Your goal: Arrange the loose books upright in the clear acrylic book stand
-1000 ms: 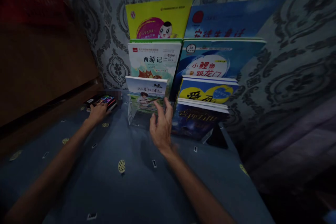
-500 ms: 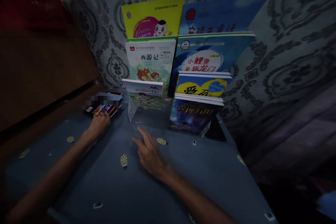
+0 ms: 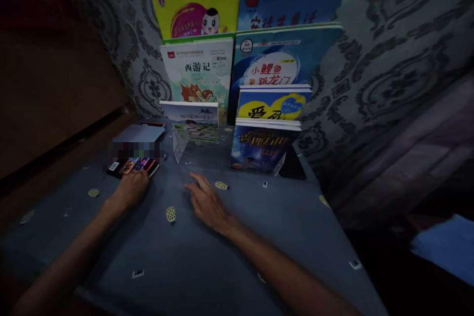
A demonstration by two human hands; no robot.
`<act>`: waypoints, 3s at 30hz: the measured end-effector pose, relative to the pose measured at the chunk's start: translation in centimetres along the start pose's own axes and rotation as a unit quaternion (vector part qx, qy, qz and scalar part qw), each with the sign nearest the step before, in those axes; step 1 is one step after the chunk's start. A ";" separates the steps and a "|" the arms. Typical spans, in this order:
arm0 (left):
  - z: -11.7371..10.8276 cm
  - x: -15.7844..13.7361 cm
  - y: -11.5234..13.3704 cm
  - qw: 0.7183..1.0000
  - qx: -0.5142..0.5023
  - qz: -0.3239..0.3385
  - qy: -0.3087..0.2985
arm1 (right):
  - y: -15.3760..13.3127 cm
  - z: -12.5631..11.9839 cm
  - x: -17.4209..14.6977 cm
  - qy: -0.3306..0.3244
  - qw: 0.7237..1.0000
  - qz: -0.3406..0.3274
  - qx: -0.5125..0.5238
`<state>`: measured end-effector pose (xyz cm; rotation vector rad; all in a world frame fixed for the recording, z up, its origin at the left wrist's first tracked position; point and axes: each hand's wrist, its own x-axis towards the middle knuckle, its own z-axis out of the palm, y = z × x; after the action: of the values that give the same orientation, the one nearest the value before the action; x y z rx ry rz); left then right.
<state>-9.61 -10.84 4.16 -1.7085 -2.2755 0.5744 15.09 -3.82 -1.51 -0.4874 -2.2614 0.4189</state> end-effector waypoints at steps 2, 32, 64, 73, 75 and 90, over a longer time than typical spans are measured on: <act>-0.4 -0.5 0.3 1.000 -0.003 0.013 -0.008 | 0.0 0.0 0.0 0.000 1.000 -0.004 0.006; 0.1 -3.7 1.6 0.987 -0.158 -0.005 0.026 | -2.5 -1.0 -1.9 -0.078 0.997 -0.008 0.005; -5.0 -5.0 15.8 0.908 -0.212 0.301 0.201 | 0.5 -13.0 -13.0 -0.143 0.941 0.243 -0.190; -6.6 -5.2 16.7 0.915 -0.187 0.327 0.146 | 1.0 -15.0 -15.0 -0.121 0.926 0.296 -0.204; -7.1 -5.2 18.1 0.897 -0.198 0.374 0.130 | 1.1 -14.8 -15.0 -0.112 0.928 0.292 -0.201; -6.5 -5.6 14.6 0.933 -0.207 0.275 0.103 | 1.5 -14.4 -15.2 -0.098 0.932 0.284 -0.204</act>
<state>7.31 -11.64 3.77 -2.5013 -1.8469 -0.0177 35.73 -7.54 -2.27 -1.3869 -2.3786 0.2826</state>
